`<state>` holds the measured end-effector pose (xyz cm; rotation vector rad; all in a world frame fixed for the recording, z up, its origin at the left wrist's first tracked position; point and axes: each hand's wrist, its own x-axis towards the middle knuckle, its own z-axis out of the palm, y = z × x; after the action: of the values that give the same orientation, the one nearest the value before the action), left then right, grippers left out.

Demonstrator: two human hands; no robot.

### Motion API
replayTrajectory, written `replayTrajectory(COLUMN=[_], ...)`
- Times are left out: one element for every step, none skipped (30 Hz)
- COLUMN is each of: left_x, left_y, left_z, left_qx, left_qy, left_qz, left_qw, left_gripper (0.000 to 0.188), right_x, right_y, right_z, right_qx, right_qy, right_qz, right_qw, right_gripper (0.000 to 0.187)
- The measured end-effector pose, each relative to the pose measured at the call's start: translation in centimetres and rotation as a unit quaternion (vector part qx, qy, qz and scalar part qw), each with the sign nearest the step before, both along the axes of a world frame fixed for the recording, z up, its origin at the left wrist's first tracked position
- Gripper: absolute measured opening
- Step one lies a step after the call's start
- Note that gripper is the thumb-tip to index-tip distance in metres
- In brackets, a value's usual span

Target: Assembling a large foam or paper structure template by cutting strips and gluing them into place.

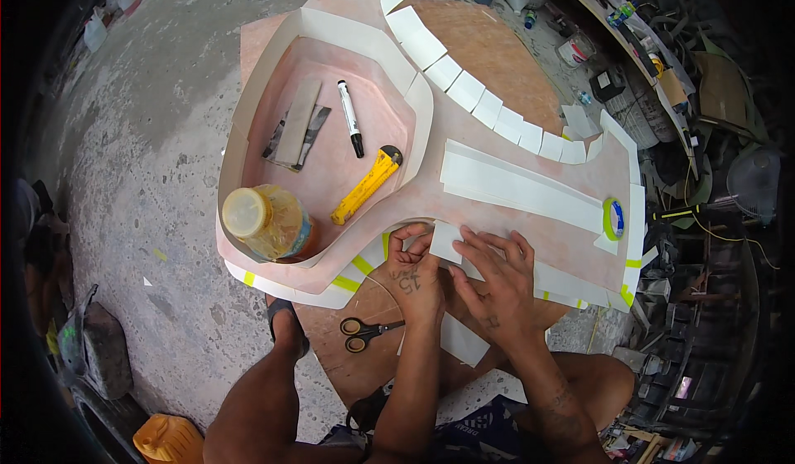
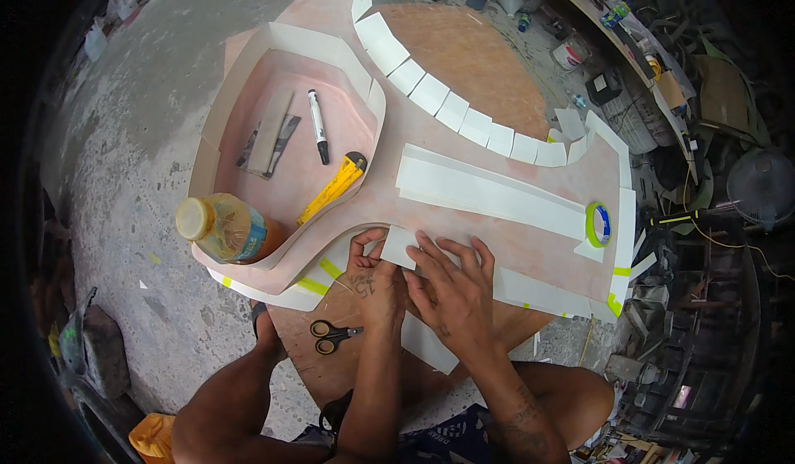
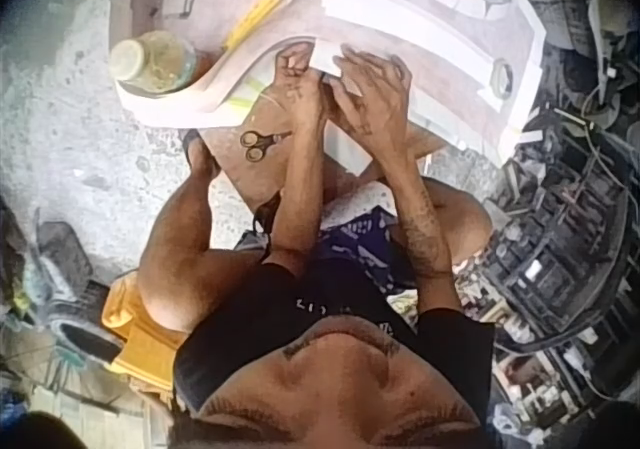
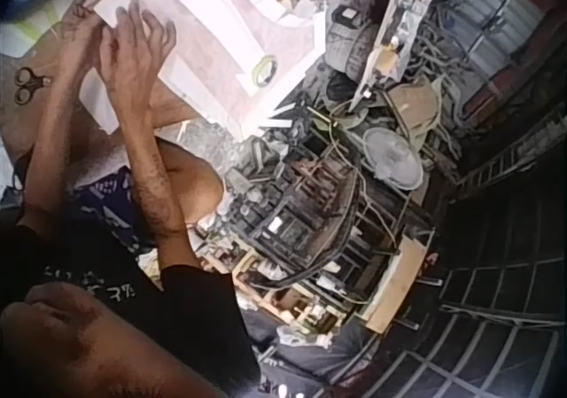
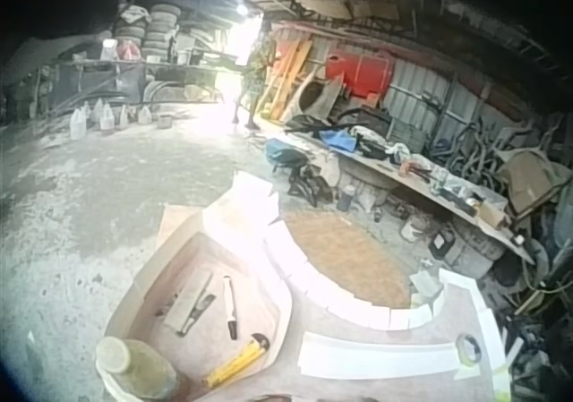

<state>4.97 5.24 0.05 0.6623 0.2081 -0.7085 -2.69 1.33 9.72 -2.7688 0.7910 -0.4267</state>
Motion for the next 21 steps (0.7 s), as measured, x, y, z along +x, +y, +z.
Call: replayTrajectory(left_x=[0.0, 0.1, 0.1, 0.1, 0.1, 0.0, 0.0, 0.0, 0.1, 0.1, 0.1, 0.0, 0.0, -0.1, -0.2, 0.0, 0.2, 0.1, 0.2, 0.1, 0.2], left_y=[0.1, 0.1, 0.0, 0.0, -0.1, -0.1, -0.1, 0.0, 0.0, 0.1, 0.1, 0.0, -0.1, 0.0, 0.0, -0.1, -0.1, -0.2, -0.1, -0.1, -0.1], left_z=[0.1, 0.1, 0.2, 0.2, 0.3, 0.3, 0.2, 0.2, 0.2, 0.2, 0.3, -0.1, -0.3, -0.5, -0.8, -0.1, 0.3, 0.5, 0.3, -0.1, -0.4], left_qx=[0.001, 0.002, 0.002, 0.000, -0.003, -0.003, 0.000, 0.003, 0.004, 0.009, 0.015, 0.015, 0.015, 0.014, 0.017, 0.020, 0.022, 0.026, 0.027, 0.029, 0.031], left_qy=[0.001, 0.003, 0.003, 0.006, 0.009, 0.010, 0.012, 0.014, 0.014, 0.016, 0.018, 0.020, 0.009, -0.002, 0.003, 0.009, 0.016, 0.001, 0.006, -0.005, -0.015], left_qz=[-0.002, -0.004, -0.004, -0.005, -0.007, -0.007, -0.007, -0.006, -0.004, -0.007, -0.009, -0.008, -0.007, -0.005, -0.004, -0.009, -0.014, -0.003, 0.000, -0.013, -0.026], left_qw=[1.000, 1.000, 1.000, 1.000, 1.000, 1.000, 1.000, 1.000, 1.000, 1.000, 1.000, 1.000, 1.000, 1.000, 1.000, 1.000, 1.000, 1.000, 1.000, 0.999, 0.999], left_gripper=[0.035, 0.035, 0.035, 0.036, 0.036, 0.036, 0.036, 0.036, 0.036, 0.036, 0.036, 0.036, 0.036, 0.035, 0.035, 0.035, 0.034, 0.032, 0.032, 0.031, 0.030], right_x=[0.2, 0.4, 0.5, 0.6, 0.6, 0.5, 0.6, 0.7, 0.8, 0.9, 1.1, 1.2, 1.3, 1.5, 1.8, 2.0, 2.1, 2.2, 2.4, 2.6, 2.7], right_y=[0.0, 0.1, 0.1, 0.1, 0.1, 0.0, -0.1, -0.1, -0.1, -0.2, -0.2, -0.3, -0.3, -0.4, -0.7, -1.0, -1.2, -1.4, -1.5, -1.6, -1.7], right_z=[0.1, 0.2, 0.3, 0.3, 0.3, 0.3, 0.2, 0.2, 0.1, 0.2, 0.3, 0.5, 0.6, 0.7, 0.7, 0.8, 0.8, 0.6, 0.4, 0.3, 0.2], right_qx=[0.006, 0.007, 0.006, 0.005, 0.005, -0.004, -0.011, -0.011, -0.013, -0.018, -0.018, -0.021, -0.022, -0.019, -0.017, -0.016, -0.015, -0.001, 0.012, -0.006, -0.005], right_qy=[0.008, 0.008, 0.009, 0.010, 0.010, 0.012, 0.013, 0.013, 0.017, 0.023, 0.025, 0.026, 0.029, 0.033, 0.019, 0.007, 0.012, 0.008, 0.003, -0.012, -0.007], right_qz=[-0.004, -0.004, -0.009, -0.014, -0.014, -0.010, -0.004, -0.003, 0.000, 0.001, 0.002, -0.001, -0.003, -0.002, -0.006, -0.010, -0.007, 0.001, 0.008, 0.024, 0.028], right_qw=[1.000, 1.000, 1.000, 1.000, 1.000, 1.000, 1.000, 1.000, 1.000, 1.000, 1.000, 0.999, 0.999, 0.999, 1.000, 1.000, 1.000, 1.000, 1.000, 1.000, 1.000], right_gripper=[0.041, 0.041, 0.042, 0.043, 0.043, 0.042, 0.042, 0.042, 0.042, 0.042, 0.042, 0.041, 0.041, 0.041, 0.041, 0.041, 0.041, 0.042, 0.043, 0.043, 0.043])
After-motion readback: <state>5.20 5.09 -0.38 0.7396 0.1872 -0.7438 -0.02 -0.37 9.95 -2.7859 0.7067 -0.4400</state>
